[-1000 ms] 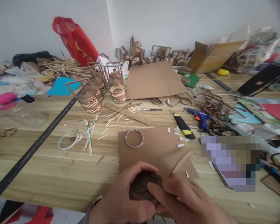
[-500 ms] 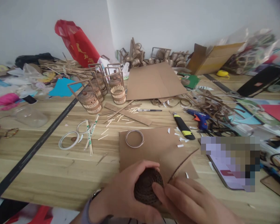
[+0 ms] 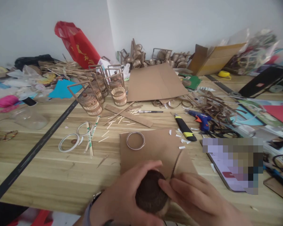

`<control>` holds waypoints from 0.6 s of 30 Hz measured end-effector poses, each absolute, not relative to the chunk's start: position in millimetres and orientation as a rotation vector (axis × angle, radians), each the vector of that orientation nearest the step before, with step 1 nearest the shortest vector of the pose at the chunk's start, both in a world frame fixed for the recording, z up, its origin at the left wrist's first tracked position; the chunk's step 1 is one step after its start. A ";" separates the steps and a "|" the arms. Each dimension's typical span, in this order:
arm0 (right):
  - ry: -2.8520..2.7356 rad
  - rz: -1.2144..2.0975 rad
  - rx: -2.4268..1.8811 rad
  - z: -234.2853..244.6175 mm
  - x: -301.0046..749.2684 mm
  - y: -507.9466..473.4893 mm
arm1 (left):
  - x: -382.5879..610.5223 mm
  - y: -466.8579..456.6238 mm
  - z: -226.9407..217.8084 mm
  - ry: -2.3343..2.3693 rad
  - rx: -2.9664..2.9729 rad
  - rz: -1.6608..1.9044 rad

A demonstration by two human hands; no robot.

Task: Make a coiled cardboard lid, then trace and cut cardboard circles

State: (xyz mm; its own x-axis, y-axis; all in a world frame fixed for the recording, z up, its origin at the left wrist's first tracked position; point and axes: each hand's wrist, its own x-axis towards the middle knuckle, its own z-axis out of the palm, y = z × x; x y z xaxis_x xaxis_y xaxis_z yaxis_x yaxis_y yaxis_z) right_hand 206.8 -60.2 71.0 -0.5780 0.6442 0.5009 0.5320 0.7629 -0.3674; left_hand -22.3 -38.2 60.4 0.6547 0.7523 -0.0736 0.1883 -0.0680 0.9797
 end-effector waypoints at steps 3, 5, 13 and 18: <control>-2.473 0.029 -0.758 83.5 209.7 -54.5 | -13.1 -37.6 65.0 1.087 1.591 0.443; -2.516 -0.025 -0.741 83.1 209.5 -55.1 | -7.1 -41.0 66.5 1.190 1.576 0.415; -2.447 0.082 -0.708 79.6 209.5 -61.0 | -12.7 -40.1 60.8 0.922 1.654 0.503; -2.480 0.046 -0.652 82.8 208.2 -54.9 | -18.0 -29.2 53.6 0.865 1.750 0.454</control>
